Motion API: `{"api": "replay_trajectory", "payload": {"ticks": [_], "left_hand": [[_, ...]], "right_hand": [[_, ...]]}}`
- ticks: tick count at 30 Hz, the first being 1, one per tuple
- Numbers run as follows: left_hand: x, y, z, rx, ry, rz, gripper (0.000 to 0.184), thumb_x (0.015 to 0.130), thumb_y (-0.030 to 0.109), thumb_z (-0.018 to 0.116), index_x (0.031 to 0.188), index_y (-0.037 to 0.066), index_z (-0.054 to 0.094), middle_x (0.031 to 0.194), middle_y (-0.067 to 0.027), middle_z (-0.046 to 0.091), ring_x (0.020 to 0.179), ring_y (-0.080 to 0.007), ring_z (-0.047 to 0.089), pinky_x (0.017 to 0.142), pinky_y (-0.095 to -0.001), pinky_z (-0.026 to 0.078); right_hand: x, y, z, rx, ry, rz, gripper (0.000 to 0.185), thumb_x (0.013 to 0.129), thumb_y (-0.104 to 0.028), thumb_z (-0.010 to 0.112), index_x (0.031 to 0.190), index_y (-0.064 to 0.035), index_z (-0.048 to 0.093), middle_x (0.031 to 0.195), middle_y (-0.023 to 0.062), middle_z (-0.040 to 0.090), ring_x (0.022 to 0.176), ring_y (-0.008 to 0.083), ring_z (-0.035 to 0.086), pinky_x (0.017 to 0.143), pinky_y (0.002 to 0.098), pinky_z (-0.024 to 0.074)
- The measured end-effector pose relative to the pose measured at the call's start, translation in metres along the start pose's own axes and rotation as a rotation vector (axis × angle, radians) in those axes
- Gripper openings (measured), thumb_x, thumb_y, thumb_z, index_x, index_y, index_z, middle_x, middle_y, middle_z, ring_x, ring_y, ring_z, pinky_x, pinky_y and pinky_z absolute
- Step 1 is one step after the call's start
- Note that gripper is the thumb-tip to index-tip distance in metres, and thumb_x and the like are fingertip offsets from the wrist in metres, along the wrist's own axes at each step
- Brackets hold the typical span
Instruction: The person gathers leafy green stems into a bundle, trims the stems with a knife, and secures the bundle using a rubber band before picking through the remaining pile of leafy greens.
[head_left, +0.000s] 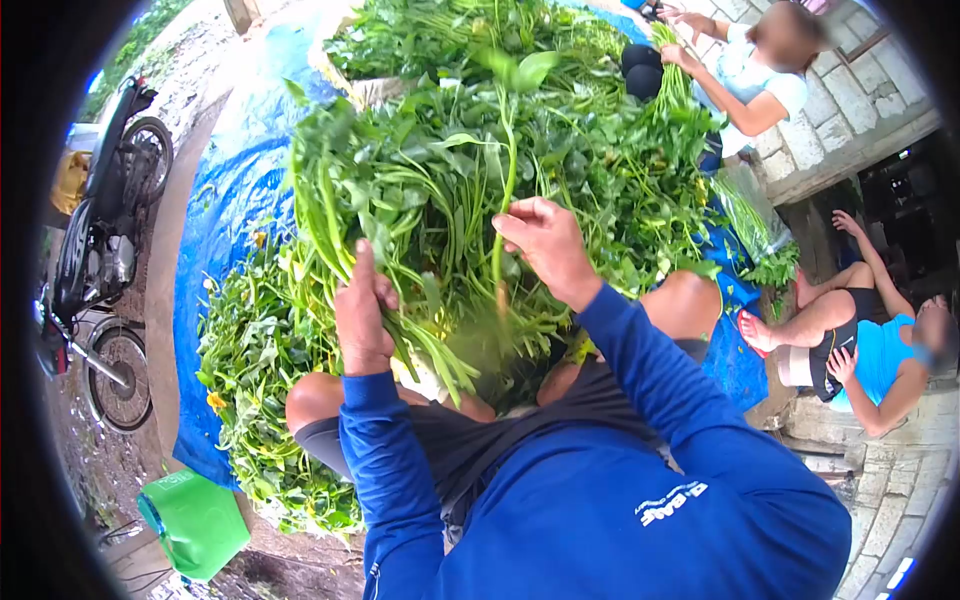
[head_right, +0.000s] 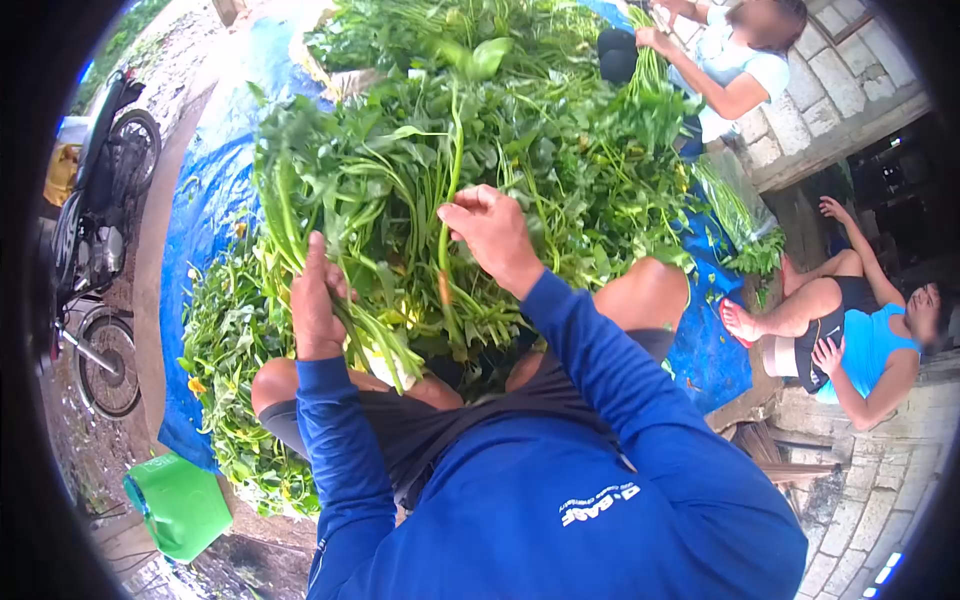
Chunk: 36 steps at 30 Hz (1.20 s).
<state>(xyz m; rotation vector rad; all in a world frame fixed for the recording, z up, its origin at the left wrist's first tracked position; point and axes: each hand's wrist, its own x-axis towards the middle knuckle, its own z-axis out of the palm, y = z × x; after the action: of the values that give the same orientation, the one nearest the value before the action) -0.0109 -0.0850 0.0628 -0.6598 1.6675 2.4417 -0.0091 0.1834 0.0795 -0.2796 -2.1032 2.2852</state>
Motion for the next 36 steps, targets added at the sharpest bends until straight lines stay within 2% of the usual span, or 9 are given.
{"api": "replay_trajectory", "payload": {"ticks": [4,13,22,27,29,30,33,34,36], "left_hand": [[-0.004,-0.014,0.016,-0.097,-0.105,0.022,0.04,0.1,0.045,0.081,0.094,0.013,0.057,0.062,0.0031,0.05,0.049,-0.0095,0.05,0.047,-0.0257,0.042],[-0.012,-0.032,0.021,-0.08,-0.067,-0.028,0.042,0.1,0.048,0.08,0.091,0.013,0.059,0.064,0.0026,0.051,0.051,-0.0108,0.05,0.049,-0.0276,0.044],[-0.013,-0.068,0.016,-0.187,-0.056,-0.135,0.046,0.101,0.054,0.077,0.084,0.017,0.054,0.068,0.0033,0.048,0.057,-0.0113,0.051,0.054,-0.0283,0.047],[-0.007,-0.092,0.014,-0.224,-0.099,-0.185,0.058,0.1,0.063,0.074,0.083,0.008,0.064,0.071,-0.0023,0.059,0.062,-0.0126,0.055,0.057,-0.0294,0.044],[-0.006,-0.097,0.021,-0.268,-0.043,-0.186,0.055,0.099,0.061,0.076,0.087,0.008,0.068,0.082,-0.002,0.064,0.068,-0.0132,0.058,0.061,-0.0318,0.048],[-0.005,-0.096,0.021,-0.218,-0.06,-0.16,0.051,0.1,0.058,0.076,0.095,0.008,0.067,0.084,-0.0038,0.066,0.071,-0.0152,0.062,0.063,-0.033,0.053],[0.016,-0.118,0.004,-0.194,-0.003,-0.164,0.039,0.101,0.046,0.079,0.1,0.01,0.066,0.082,-0.0037,0.064,0.068,-0.0153,0.063,0.062,-0.0326,0.055],[-0.002,-0.091,0.014,-0.314,0.019,-0.155,0.038,0.101,0.046,0.079,0.095,0.012,0.063,0.079,-0.0018,0.06,0.065,-0.0137,0.057,0.058,-0.0308,0.05],[0.012,-0.099,0.006,-0.296,0.059,-0.122,0.039,0.101,0.047,0.079,0.093,0.013,0.061,0.079,-0.0002,0.055,0.066,-0.0125,0.053,0.056,-0.0292,0.046]], "right_hand": [[-0.002,-0.013,-0.01,-0.027,-0.068,0.026,0.024,0.101,-0.017,0.081,0.118,-0.0025,0.072,0.096,0.0016,0.074,0.078,0.0074,0.068,0.063,0.0236,0.0513],[-0.02,-0.016,-0.011,0.024,-0.186,0.06,0.038,0.101,-0.006,0.076,0.136,0.0051,0.068,0.114,0.0065,0.074,0.095,0.0098,0.068,0.083,0.0259,0.0561],[-0.024,-0.014,0.012,-0.391,-0.044,-0.35,0.024,0.1,-0.007,0.073,0.122,0.0033,0.078,0.103,0.0125,0.079,0.083,0.0141,0.071,0.075,0.0284,0.0571],[-0.029,0.042,0.045,-0.208,-0.374,0.12,0.03,0.099,-0.005,0.073,0.126,0.0073,0.076,0.098,0.0102,0.079,0.08,0.0107,0.069,0.073,0.0276,0.056],[-0.038,0.061,0.055,-0.178,-0.372,0.176,0.029,0.102,-0.008,0.072,0.128,0.0057,0.076,0.108,0.0085,0.08,0.08,0.0088,0.067,0.075,0.0268,0.0565],[-0.045,0.052,0.061,-0.188,-0.365,0.227,0.03,0.103,-0.01,0.07,0.129,0.0028,0.077,0.105,0.0083,0.079,0.087,0.0145,0.069,0.085,0.0298,0.0573],[-0.07,0.087,0.073,-0.433,-0.238,-0.179,0.032,0.105,-0.014,0.068,0.133,-0.0019,0.076,0.113,0.0106,0.074,0.103,0.0224,0.069,0.097,0.0337,0.0552],[-0.086,0.087,0.08,-0.482,-0.207,-0.145,0.036,0.105,-0.017,0.067,0.138,-0.0054,0.074,0.124,0.0143,0.065,0.117,0.0287,0.065,0.106,0.0367,0.0518],[-0.093,0.102,0.089,-0.392,-0.19,-0.311,0.039,0.104,-0.014,0.068,0.142,-0.0036,0.071,0.129,0.0166,0.06,0.116,0.0294,0.064,0.103,0.037,0.0528]]}}
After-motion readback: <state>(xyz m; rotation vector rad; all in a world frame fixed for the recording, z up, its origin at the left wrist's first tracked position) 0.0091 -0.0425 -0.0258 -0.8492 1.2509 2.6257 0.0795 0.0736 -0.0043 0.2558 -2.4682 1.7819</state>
